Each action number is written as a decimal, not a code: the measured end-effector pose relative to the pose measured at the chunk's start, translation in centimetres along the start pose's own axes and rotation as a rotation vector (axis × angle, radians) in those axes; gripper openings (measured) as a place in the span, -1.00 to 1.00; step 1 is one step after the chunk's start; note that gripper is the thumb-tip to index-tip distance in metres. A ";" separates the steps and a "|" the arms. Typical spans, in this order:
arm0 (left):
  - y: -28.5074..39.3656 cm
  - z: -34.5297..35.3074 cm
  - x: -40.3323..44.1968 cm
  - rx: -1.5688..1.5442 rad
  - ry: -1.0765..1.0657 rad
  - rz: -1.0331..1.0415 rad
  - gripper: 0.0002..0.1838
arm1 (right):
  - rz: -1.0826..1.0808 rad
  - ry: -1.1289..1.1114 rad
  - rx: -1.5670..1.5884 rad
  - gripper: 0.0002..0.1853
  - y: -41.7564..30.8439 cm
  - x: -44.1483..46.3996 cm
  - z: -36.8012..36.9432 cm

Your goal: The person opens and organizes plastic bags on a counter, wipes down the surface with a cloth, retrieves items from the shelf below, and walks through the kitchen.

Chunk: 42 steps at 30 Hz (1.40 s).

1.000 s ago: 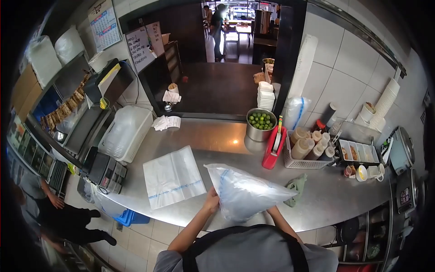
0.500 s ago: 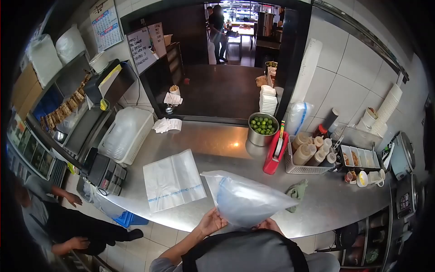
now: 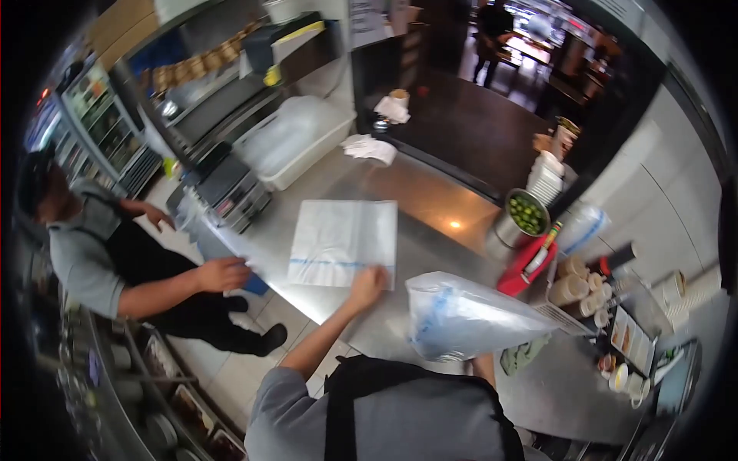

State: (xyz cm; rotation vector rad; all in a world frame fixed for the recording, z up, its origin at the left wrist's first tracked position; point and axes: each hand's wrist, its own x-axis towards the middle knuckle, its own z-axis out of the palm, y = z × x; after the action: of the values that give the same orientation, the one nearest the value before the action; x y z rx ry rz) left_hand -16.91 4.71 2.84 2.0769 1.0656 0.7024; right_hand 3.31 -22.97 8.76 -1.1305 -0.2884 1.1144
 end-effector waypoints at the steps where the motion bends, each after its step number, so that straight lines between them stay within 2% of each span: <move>1: -1.0 -2.5 0.9 0.162 0.088 0.004 -0.69 | -0.011 -0.003 0.003 -0.15 -0.1 0.0 0.0; 3: -3.8 -4.3 1.9 0.660 0.382 -0.127 -0.45 | -0.025 -0.004 -0.001 -0.13 -0.3 0.4 -0.1; 6: -4.4 -2.9 0.3 0.688 0.169 -0.278 -0.25 | -0.047 -0.006 -0.008 -0.11 -0.8 1.0 0.3; 7: -4.3 -2.1 -0.4 0.622 0.109 -0.184 -0.14 | -0.053 -0.002 -0.004 -0.11 -0.8 1.0 0.1; 10: -0.6 -1.1 -2.4 0.721 0.097 -0.173 -0.13 | -0.074 -0.004 -0.012 -0.09 -1.2 1.9 0.3; 13: -1.0 -0.2 -3.4 0.685 0.150 -0.191 -0.21 | -0.089 -0.003 -0.022 -0.07 -1.4 2.3 0.5; 16: 2.2 -1.1 -3.4 0.545 0.192 0.008 -0.35 | -0.095 0.010 -0.027 -0.05 -1.3 2.0 0.2; 18: 3.5 -0.1 -3.3 0.056 0.136 0.098 -0.48 | -0.101 0.005 -0.018 -0.04 -1.3 1.3 -0.2; 20: 5.2 1.2 -3.6 -0.378 -0.153 0.040 -0.58 | -0.104 0.010 -0.016 -0.02 -1.2 0.7 -0.5; 24: 5.4 4.3 -4.4 -0.640 -0.470 -0.207 -0.58 | -0.103 0.023 0.008 0.00 -1.3 -0.8 -1.2; 26: 5.2 4.2 -3.4 -0.718 -0.502 -0.227 -0.60 | -0.115 0.021 0.009 0.02 -1.5 -1.1 -1.3; 27: 6.2 3.5 -3.0 -0.792 -0.481 -0.418 -0.63 | -0.127 0.028 0.007 0.02 -1.7 -1.0 -1.3; 30: 6.0 4.3 -2.3 -0.785 -0.517 -0.450 -0.68 | -0.168 0.022 -0.006 0.04 -2.7 1.2 -0.7; 31: 4.1 6.8 -2.1 -0.884 -0.487 -0.404 -0.70 | -0.185 0.017 -0.009 0.05 -3.1 2.2 -0.3; 33: 3.3 9.3 -1.2 -0.815 -0.365 -0.110 -0.71 | -0.209 0.004 -0.019 0.06 -4.0 4.0 0.4; 36: 3.0 10.0 -0.6 -0.812 -0.277 -0.056 -0.74 | -0.221 -0.021 -0.032 0.08 -4.8 6.0 1.4; 40: 1.5 11.0 -0.5 -0.897 -0.352 -0.351 -0.90 | -0.216 -0.060 -0.033 0.11 -5.0 7.5 2.0; 42: 2.8 9.5 -0.8 -1.086 -0.437 -0.621 -0.94 | -0.208 -0.068 -0.031 0.12 -4.8 8.1 2.3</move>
State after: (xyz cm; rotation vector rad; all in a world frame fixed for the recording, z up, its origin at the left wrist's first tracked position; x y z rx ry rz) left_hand -9.17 -0.28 -0.93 0.8321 0.7362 0.3352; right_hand 8.22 -14.97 11.15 -1.0650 -0.4670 0.9677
